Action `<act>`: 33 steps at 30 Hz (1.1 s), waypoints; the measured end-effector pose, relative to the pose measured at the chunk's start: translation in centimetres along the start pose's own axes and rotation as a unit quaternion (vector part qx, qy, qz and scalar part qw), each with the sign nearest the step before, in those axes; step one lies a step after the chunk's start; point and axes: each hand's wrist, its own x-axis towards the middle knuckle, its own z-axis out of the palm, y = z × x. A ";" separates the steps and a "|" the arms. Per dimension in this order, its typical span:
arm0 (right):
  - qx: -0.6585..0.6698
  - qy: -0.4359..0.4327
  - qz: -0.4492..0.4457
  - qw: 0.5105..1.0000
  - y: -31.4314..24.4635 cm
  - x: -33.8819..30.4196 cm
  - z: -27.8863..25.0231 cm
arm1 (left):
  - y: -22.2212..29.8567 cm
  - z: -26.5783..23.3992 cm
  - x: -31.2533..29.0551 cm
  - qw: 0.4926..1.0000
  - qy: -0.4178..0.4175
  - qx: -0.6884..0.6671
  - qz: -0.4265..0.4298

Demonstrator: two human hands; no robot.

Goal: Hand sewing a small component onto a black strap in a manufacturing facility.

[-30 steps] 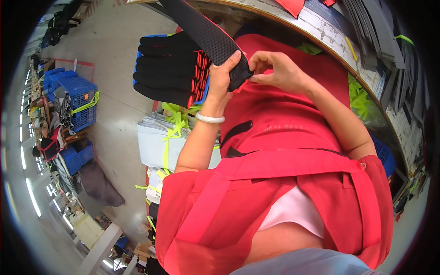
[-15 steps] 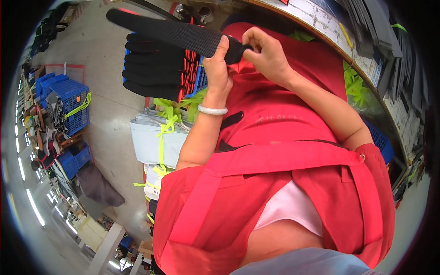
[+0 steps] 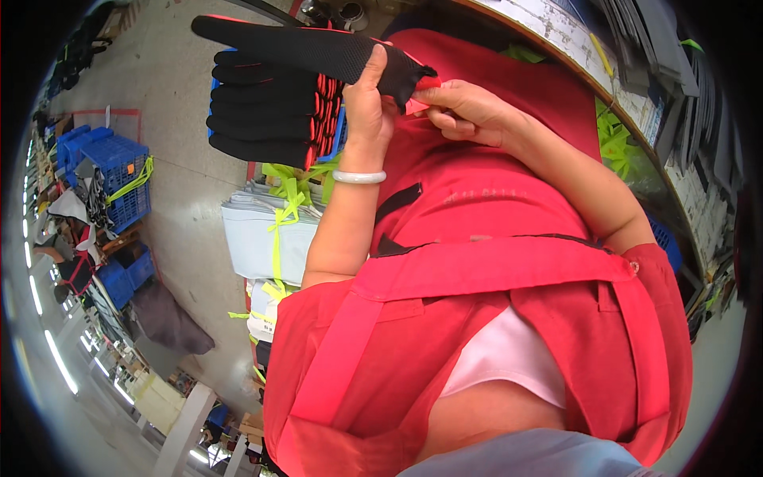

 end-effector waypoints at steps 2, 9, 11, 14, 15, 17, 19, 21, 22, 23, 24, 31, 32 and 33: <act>0.031 0.006 0.001 1.000 0.6 0.3 -0.5 | -0.4 -0.4 0.2 1.000 -0.011 -0.009 0.002; -0.524 0.195 -0.513 0.651 0.1 2.0 -0.5 | -1.7 -1.1 0.3 0.998 0.014 0.041 0.047; -0.407 0.135 -0.484 0.763 0.1 2.2 -0.9 | -1.3 -1.5 0.6 1.000 0.021 -0.009 0.002; -0.107 0.153 -0.456 0.870 -1.1 0.8 -6.0 | 0.1 -1.1 1.2 0.999 0.009 -0.035 -0.006; -0.148 0.216 -0.413 0.872 -1.5 0.5 -6.0 | 0.1 -1.7 1.3 0.999 0.015 0.001 0.039; -0.185 0.279 -0.342 0.878 -2.0 0.1 -3.0 | -0.5 -2.0 0.8 0.992 0.029 0.055 0.107; -0.312 0.230 -0.286 0.876 -1.1 0.9 -0.5 | -1.7 -0.9 0.4 0.988 -0.001 0.070 0.141; -0.386 0.194 -0.263 0.863 0.5 2.0 -1.7 | -1.6 -0.4 0.3 0.995 -0.028 0.018 0.090; -0.387 0.190 -0.268 0.862 0.1 1.6 -2.2 | -0.6 -0.5 0.4 0.998 -0.031 -0.023 0.053; -0.413 0.181 -0.250 0.857 -0.1 0.9 -2.9 | 1.0 -1.2 1.0 0.998 -0.037 -0.043 0.022; -0.439 0.167 -0.234 0.851 -0.6 0.1 -2.7 | 2.5 -2.0 1.5 0.997 -0.042 -0.062 -0.004; -0.444 0.151 -0.249 0.847 -1.1 0.4 -0.5 | 1.4 -0.1 0.6 0.999 -0.037 -0.008 0.019; -0.489 0.161 -0.237 0.824 -1.3 0.2 -0.6 | 2.4 -0.7 1.0 0.997 -0.044 -0.047 -0.044; -0.492 0.145 -0.221 0.830 -1.1 -0.5 -0.3 | 3.4 -1.1 1.0 0.994 -0.031 -0.100 -0.024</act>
